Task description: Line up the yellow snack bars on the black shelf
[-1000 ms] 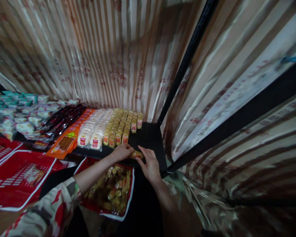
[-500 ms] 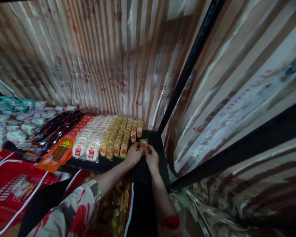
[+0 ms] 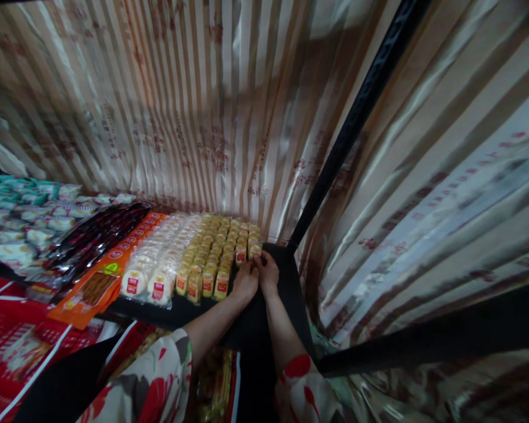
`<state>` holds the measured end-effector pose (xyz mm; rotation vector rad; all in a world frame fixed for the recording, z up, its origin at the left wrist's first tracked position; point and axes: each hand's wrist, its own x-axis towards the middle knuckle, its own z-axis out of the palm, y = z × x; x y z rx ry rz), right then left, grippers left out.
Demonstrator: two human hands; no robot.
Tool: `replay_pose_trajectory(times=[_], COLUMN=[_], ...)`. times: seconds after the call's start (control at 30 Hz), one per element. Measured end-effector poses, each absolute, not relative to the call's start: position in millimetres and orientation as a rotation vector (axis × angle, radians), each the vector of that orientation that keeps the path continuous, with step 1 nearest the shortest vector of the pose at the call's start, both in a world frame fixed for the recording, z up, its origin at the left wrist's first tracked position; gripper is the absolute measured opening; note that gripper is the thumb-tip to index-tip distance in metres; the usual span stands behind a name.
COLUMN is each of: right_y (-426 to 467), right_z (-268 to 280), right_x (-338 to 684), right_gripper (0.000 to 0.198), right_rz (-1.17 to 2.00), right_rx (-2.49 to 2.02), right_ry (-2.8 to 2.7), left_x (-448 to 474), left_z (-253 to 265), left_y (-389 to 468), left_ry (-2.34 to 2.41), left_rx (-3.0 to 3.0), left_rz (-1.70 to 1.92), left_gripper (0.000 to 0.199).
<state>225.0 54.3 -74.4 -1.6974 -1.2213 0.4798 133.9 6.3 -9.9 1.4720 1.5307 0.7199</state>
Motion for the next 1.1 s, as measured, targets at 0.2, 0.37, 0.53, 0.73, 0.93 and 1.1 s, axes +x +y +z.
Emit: replay_pose_trajectory(times=[0.2,0.37,0.53,0.73,0.93,1.1], right_y=[55.6,56.1,58.0,59.0,57.4,52.0], right_z=[-73.2,-76.1,-83.2,-90.1,-88.3,-88.0], right_x=[216.2,211.5,207.9,205.5,208.6,212.8], right_gripper=[0.041,0.036,0.036,0.037,0.042,0.045], right_rz=[0.4,0.24,0.268,0.194,0.233,0.285], right_rx=[-1.783,-1.865,-1.826,-1.785,-1.758,-1.714], right_ry=[-1.313,-1.358,-1.334,-1.359,-1.378,-1.371], left_x=[130.2,127.8,127.4,124.7,123.2,122.5], left_z=[-14.5,-19.2,-20.4,-18.7,-15.8,-5.1], left_y=[7.2,8.8,10.0,9.4,7.9,-1.3], left_ry=[1.544,1.557,1.557,1.55,1.559,1.557], left_rx=[1.449,1.465,1.461,1.461,1.434,1.393], left_rz=[0.751,0.729,0.723,0.692,0.677,0.669], left_gripper=[0.047,0.048,0.046,0.046,0.046,0.047])
